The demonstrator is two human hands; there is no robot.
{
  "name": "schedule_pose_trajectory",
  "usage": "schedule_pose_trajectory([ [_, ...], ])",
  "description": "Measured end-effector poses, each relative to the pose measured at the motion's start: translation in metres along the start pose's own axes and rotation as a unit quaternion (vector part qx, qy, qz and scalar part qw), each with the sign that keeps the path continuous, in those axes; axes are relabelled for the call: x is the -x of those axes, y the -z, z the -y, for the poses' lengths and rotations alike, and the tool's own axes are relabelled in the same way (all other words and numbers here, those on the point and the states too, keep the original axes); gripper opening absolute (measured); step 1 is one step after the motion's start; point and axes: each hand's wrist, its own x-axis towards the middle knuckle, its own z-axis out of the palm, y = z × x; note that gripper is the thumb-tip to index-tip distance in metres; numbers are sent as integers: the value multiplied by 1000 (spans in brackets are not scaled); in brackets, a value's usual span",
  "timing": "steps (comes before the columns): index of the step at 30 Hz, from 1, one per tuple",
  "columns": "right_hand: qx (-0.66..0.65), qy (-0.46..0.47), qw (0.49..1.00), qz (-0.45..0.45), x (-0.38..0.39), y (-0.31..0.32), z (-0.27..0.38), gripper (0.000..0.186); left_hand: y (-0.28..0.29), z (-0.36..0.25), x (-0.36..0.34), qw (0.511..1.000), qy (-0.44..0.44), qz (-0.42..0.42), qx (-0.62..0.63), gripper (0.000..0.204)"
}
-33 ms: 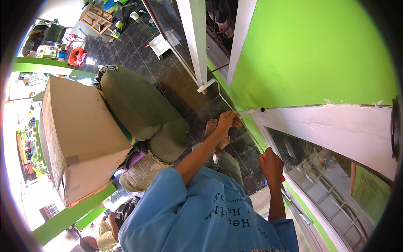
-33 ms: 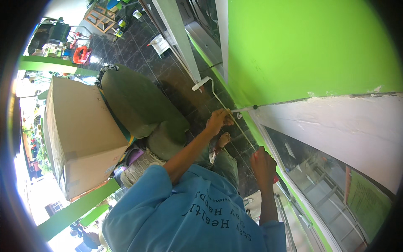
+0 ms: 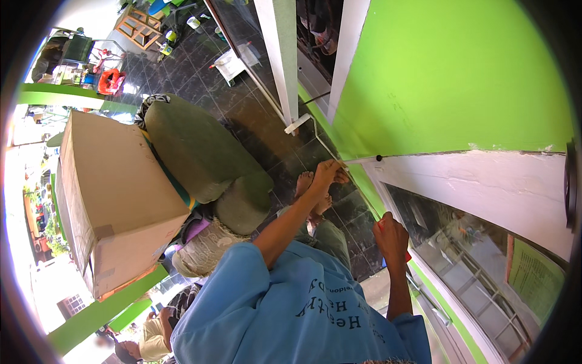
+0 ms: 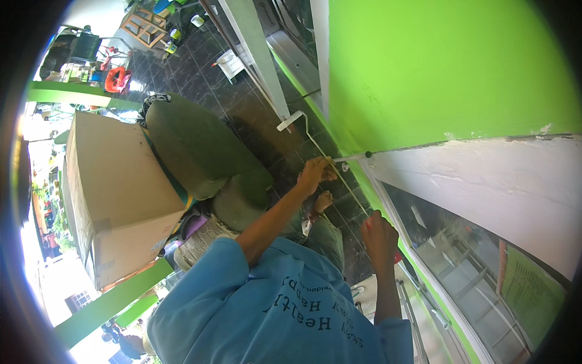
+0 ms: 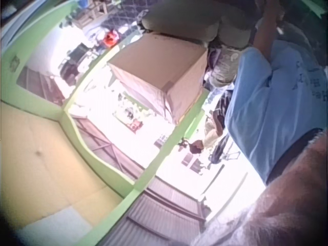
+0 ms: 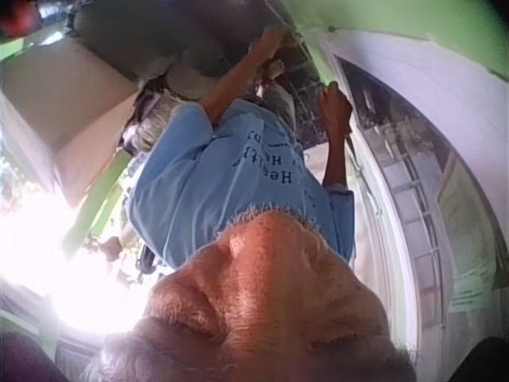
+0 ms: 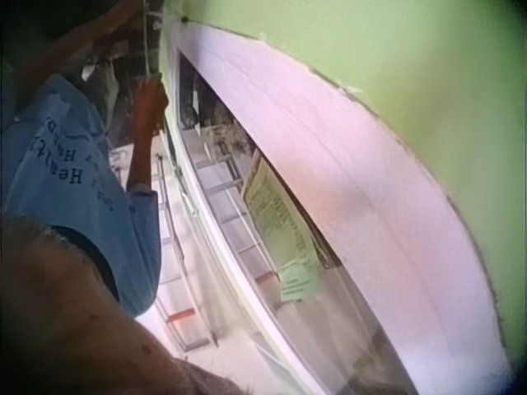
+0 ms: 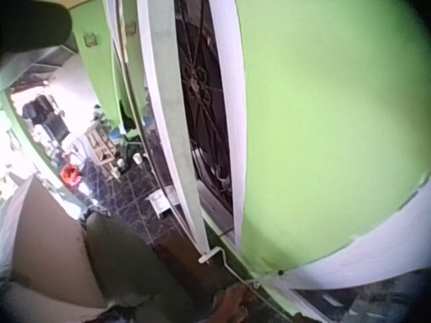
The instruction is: The person uses a paint roller to apply white paint to a green wall and white door frame. They repeatedly load the roller from a paint tray on the floor and roll paint onto the wall and trim, working around a doorway.
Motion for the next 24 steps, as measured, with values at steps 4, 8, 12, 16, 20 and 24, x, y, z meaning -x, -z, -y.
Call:
schedule_pose_trajectory([
  [4, 15, 5, 1000, 1, -14, -9, 2, 19, 7, 9, -11, 1000, 12, -21, 4, 31],
  [8, -6, -9, 1000, 17, -18, -11, 3, 21, 13, 9, -16, 1000, 21, -15, -11, 31],
  [12, -36, -50, 997, 40, -5, 1, 8, 25, 4, -8, 4, 999, 21, -11, -25, 31],
  [16, -68, -82, 994, 39, 17, 19, 14, 26, -9, -29, 24, 1000, 21, -5, -14, 31],
  [20, -90, -106, 989, 47, 30, 34, 21, 26, -21, -45, 40, 1000, 24, -8, -16, 31],
  [24, -89, -103, 990, 37, 31, 17, 22, 26, -12, -36, 34, 999, 32, -18, -26, 32],
])
